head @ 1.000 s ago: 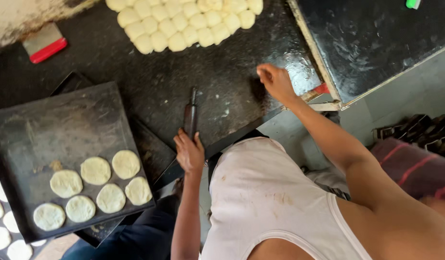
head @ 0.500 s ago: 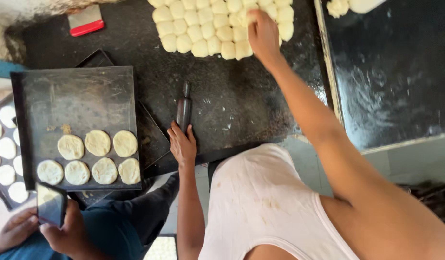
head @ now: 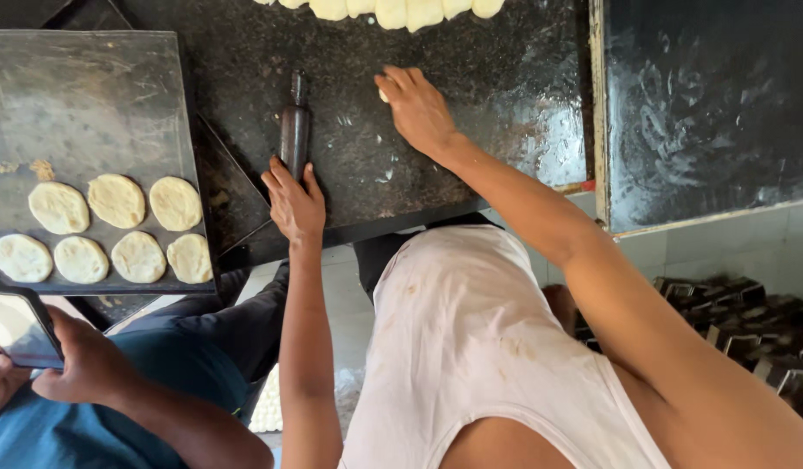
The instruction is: The person rolls small balls of dough into flat circles using a rolling pin and places them onto a metal tray, then scrapes a separate tray with a scraper and moves the trays.
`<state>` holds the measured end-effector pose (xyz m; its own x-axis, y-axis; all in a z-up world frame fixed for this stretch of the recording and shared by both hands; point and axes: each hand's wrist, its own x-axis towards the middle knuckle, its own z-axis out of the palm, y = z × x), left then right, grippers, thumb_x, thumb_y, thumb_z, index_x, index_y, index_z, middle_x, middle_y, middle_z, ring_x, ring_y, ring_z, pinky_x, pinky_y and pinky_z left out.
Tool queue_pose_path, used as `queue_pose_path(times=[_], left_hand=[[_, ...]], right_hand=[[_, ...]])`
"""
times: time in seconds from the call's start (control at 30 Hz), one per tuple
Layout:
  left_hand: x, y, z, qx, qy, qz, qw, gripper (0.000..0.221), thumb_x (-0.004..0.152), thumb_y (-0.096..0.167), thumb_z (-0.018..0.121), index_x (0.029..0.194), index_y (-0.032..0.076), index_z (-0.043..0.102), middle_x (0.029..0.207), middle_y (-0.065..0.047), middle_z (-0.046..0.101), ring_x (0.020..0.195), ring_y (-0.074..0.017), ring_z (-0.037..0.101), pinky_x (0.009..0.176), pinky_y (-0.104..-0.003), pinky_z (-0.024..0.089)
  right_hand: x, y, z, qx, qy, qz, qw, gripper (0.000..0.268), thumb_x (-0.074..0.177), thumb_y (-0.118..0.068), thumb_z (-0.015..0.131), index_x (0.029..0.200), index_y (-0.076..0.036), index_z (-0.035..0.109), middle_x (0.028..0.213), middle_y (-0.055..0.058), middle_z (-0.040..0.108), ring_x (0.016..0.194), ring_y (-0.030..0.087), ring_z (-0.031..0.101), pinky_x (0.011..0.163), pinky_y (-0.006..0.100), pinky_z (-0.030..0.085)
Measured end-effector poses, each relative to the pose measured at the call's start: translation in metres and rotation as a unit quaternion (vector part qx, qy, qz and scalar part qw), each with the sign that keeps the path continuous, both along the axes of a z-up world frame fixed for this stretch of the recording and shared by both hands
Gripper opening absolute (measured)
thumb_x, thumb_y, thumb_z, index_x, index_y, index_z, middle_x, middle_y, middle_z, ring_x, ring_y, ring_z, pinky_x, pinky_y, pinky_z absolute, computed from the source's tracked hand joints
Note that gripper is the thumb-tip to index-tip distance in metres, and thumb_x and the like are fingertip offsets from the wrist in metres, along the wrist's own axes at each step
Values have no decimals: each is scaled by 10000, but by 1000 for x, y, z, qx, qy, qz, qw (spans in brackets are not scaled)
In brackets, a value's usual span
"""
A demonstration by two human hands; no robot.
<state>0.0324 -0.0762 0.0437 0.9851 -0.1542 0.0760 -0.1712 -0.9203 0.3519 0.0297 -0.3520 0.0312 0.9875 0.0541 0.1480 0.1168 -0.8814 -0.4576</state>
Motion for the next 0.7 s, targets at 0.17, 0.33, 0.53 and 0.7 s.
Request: queue_pose_path(times=[0.17, 0.33, 0.53, 0.7], left_hand=[[3, 4, -1, -7, 14, -1, 1000, 595, 1063, 387, 612, 1427, -51, 443, 1140, -214, 545, 944, -403, 681, 668, -481, 589], [-3, 8, -9, 3, -25, -19, 1000, 621, 1069, 389, 626, 1471, -39, 425, 1172, -199, 546, 986, -393, 677, 697, -458, 596], [23, 2, 2, -23, 10, -20, 999, 586, 1020, 499, 693, 1251, -20, 548, 1119, -197, 628, 833, -391, 715, 631, -471, 582], [55, -7, 11, 9, -15, -260, 966, 584, 942, 579, 721, 1100, 27, 615, 1002, -140, 676, 737, -320, 738, 567, -425, 588]], right_hand=[[-4, 28, 7, -65, -48, 185, 979, 554, 876, -27, 672, 1405, 39, 518, 1577, 272, 441, 1496, 409, 379, 1234, 488, 338], [-29, 36, 24, 266, 93, 93, 955, 856, 1002, -300, 634, 1576, 140, 177, 1537, 380, 346, 1444, 478, 312, 1179, 521, 293], [-45, 72, 33, -165, -60, 97, 980, 684, 953, -521, 508, 1373, 18, 529, 1417, 231, 555, 1309, 448, 507, 1073, 557, 396], [9, 20, 30, 120, -112, -13, 986, 286, 1114, -293, 502, 1237, -109, 682, 1120, 89, 769, 916, 248, 733, 788, 431, 557]])
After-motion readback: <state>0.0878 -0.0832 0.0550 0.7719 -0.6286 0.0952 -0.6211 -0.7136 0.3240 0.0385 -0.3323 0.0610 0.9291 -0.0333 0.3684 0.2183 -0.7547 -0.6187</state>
